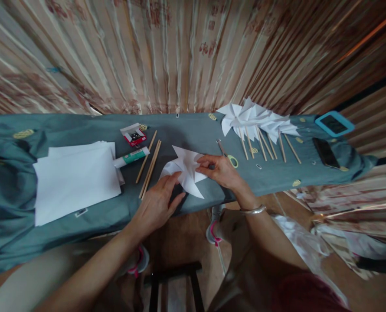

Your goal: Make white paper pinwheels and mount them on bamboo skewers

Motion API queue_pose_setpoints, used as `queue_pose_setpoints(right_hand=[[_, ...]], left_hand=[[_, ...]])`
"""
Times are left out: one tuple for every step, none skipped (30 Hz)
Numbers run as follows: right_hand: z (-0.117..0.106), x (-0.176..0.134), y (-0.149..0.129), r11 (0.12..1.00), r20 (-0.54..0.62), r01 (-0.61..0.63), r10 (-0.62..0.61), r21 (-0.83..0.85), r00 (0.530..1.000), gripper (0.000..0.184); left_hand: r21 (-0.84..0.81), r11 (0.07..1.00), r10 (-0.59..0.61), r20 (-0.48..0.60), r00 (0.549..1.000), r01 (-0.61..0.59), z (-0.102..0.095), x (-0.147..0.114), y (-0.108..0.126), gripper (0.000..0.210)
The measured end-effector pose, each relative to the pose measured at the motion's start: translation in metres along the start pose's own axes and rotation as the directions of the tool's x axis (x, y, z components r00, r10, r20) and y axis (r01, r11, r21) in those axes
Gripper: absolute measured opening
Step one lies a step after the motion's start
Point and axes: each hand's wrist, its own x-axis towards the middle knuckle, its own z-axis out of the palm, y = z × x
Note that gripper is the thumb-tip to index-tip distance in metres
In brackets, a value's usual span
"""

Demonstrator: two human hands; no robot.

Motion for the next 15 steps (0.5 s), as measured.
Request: queue_pose_setpoints(right_hand=[[0.001, -0.001, 0.002, 1.0, 0.016, -0.011, 0.011, 0.021, 1.0, 0.021], [0.002, -0.003, 0.003, 0.999, 0.032, -0.014, 0.013, 0.038, 0.999, 0.019], [0.002, -0.004, 0.005, 0.999, 0.046, -0.009, 0.007, 0.052, 0.999, 0.017], [0.003, -0.006, 0.007, 0.998, 0.06, 0.001, -0.005, 0.064, 0.998, 0.015], [0.003, -0.008, 0.008, 0.997, 0.075, 0.013, -0.018, 0.076, 0.997, 0.015], [0.003, -0.009, 0.009, 0.996, 0.086, 0.022, -0.03, 0.087, 0.996, 0.016], [0.002, -0.011, 0.01, 0.995, 0.093, 0.027, -0.036, 0.099, 0.995, 0.017], [0.002, -0.013, 0.011, 0.993, 0.096, 0.026, -0.037, 0.111, 0.995, 0.019], [0.001, -0.014, 0.012, 0.993, 0.095, 0.023, -0.034, 0.12, 0.995, 0.019], [0.0, -0.015, 0.012, 0.993, 0.088, 0.016, -0.026, 0.119, 0.996, 0.019], [-0.001, -0.016, 0.013, 0.994, 0.076, 0.007, -0.015, 0.109, 0.997, 0.018], [-0.002, -0.017, 0.013, 0.996, 0.063, 0.001, -0.007, 0.089, 0.998, 0.015], [-0.003, -0.018, 0.014, 0.998, 0.054, 0.0, -0.004, 0.068, 0.999, 0.012], [-0.003, -0.018, 0.014, 0.999, 0.051, 0.004, -0.006, 0.05, 0.999, 0.009], [-0.002, -0.017, 0.014, 0.999, 0.051, 0.008, -0.01, 0.039, 0.999, 0.006]], left_hand=[[0.017, 1.0, 0.011, -0.003, 1.0, -0.011, 0.0, 0.001, 0.001, 0.044], [0.034, 0.999, 0.027, -0.006, 1.0, -0.027, 0.0, 0.003, 0.001, 0.043], [0.051, 0.998, 0.043, -0.011, 0.999, -0.043, 0.0, 0.004, 0.002, 0.042], [0.069, 0.996, 0.057, -0.013, 0.998, -0.056, 0.0, 0.006, 0.003, 0.04], [0.089, 0.994, 0.066, -0.012, 0.998, -0.065, -0.001, 0.008, 0.003, 0.039], [0.108, 0.992, 0.07, -0.008, 0.998, -0.068, -0.002, 0.01, 0.004, 0.038], [0.125, 0.99, 0.068, -0.002, 0.998, -0.067, -0.003, 0.012, 0.004, 0.038], [0.136, 0.989, 0.064, 0.001, 0.998, -0.064, -0.004, 0.013, 0.005, 0.038], [0.144, 0.988, 0.061, 0.003, 0.998, -0.061, -0.005, 0.015, 0.005, 0.038], [0.147, 0.987, 0.059, 0.003, 0.998, -0.059, -0.005, 0.017, 0.005, 0.039], [0.147, 0.988, 0.057, 0.002, 0.998, -0.057, -0.006, 0.018, 0.005, 0.04], [0.144, 0.988, 0.056, 0.006, 0.998, -0.056, -0.005, 0.02, 0.005, 0.04], [0.14, 0.989, 0.056, 0.016, 0.998, -0.058, -0.005, 0.021, 0.004, 0.04], [0.136, 0.989, 0.057, 0.028, 0.998, -0.06, -0.004, 0.022, 0.004, 0.04], [0.133, 0.989, 0.057, 0.041, 0.998, -0.062, -0.003, 0.022, 0.004, 0.04]])
